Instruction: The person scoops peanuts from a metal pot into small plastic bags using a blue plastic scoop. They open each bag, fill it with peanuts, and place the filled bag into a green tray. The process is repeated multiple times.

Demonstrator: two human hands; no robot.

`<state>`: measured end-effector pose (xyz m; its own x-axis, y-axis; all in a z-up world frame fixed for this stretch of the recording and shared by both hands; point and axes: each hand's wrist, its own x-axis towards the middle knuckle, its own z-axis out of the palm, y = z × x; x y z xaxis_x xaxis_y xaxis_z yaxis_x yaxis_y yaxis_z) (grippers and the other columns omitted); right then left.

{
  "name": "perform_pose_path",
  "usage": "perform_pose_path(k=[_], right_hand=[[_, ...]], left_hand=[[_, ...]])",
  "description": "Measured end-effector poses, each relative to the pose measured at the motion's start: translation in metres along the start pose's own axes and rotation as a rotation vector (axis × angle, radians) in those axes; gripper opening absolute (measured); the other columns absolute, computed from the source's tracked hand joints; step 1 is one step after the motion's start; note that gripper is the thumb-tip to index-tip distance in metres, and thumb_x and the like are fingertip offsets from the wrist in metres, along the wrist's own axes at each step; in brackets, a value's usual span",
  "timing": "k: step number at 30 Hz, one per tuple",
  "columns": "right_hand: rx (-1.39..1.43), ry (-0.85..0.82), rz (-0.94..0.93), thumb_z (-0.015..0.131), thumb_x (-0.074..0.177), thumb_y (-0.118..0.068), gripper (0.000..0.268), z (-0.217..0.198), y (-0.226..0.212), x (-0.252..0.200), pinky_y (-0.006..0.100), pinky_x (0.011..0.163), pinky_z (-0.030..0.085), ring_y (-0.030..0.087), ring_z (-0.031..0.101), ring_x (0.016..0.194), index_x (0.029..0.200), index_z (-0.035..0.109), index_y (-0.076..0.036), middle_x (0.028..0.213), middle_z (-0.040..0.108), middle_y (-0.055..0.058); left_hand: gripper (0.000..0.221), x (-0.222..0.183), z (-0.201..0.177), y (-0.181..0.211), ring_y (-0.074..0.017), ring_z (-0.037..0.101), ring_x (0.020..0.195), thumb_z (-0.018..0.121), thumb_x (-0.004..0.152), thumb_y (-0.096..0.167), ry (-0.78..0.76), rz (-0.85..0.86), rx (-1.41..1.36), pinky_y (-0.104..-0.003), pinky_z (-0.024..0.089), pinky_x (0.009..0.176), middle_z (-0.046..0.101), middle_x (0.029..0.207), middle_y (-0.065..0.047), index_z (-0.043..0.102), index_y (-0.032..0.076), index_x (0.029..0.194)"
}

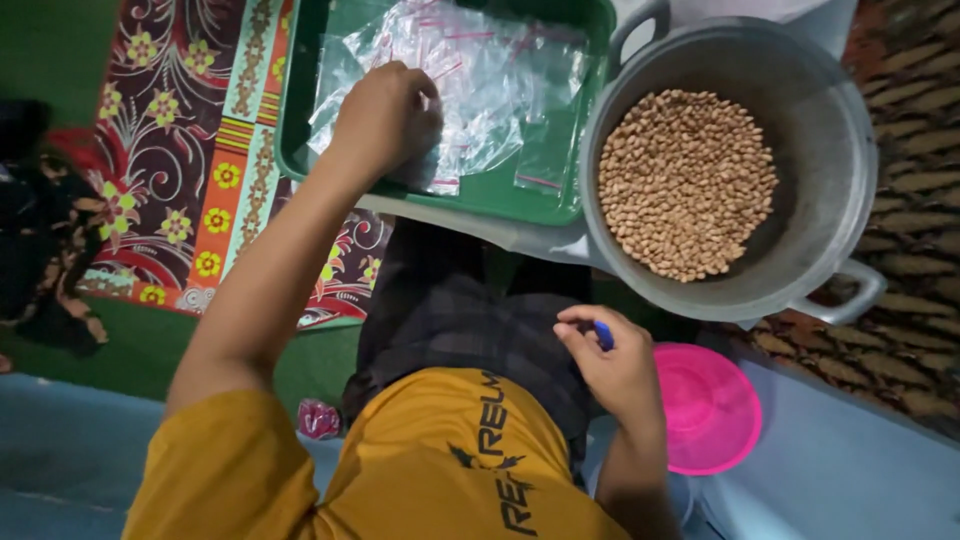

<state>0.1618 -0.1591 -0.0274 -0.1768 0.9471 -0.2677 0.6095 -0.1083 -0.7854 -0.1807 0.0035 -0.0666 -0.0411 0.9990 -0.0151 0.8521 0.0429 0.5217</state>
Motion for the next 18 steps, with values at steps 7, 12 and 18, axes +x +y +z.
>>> perform_pose_path(k=[7, 12, 18], right_hand=[[0.038, -0.041, 0.059, 0.079, 0.087, -0.019, 0.010, 0.012, 0.018, -0.003, 0.024, 0.067, 0.049, 0.008, 0.060, 0.068, 0.095, 0.080, -0.014, 0.086, 0.077, -0.002], [0.083, -0.045, 0.086, 0.080, 0.086, -0.016, 0.008, 0.018, 0.012, -0.003, 0.022, 0.070, 0.050, 0.006, 0.069, 0.080, 0.094, 0.081, -0.015, 0.089, 0.079, -0.002], [0.356, 0.032, -0.120, 0.080, 0.085, -0.007, 0.046, 0.044, 0.006, 0.015, 0.023, 0.052, 0.048, 0.008, 0.055, 0.054, 0.129, 0.066, -0.007, 0.096, 0.079, 0.009]], left_hand=[[0.008, -0.002, -0.009, -0.003, -0.0257, 0.067, 0.083, 0.072, 0.097, 0.011, 0.037, 0.101, -0.136, -0.041, 0.053, 0.071, 0.075, 0.093, -0.011, 0.078, 0.006, 0.097], [0.016, -0.030, -0.029, 0.030, -0.0193, 0.068, 0.101, 0.058, 0.105, 0.016, 0.111, 0.204, -0.577, -0.031, 0.053, 0.080, 0.073, 0.106, -0.006, 0.072, 0.010, 0.106], [0.023, -0.091, -0.017, 0.082, -0.0253, 0.074, 0.092, 0.056, 0.106, 0.024, -0.085, -0.019, -1.305, -0.041, 0.067, 0.079, 0.071, 0.096, -0.018, 0.064, 0.003, 0.110]])
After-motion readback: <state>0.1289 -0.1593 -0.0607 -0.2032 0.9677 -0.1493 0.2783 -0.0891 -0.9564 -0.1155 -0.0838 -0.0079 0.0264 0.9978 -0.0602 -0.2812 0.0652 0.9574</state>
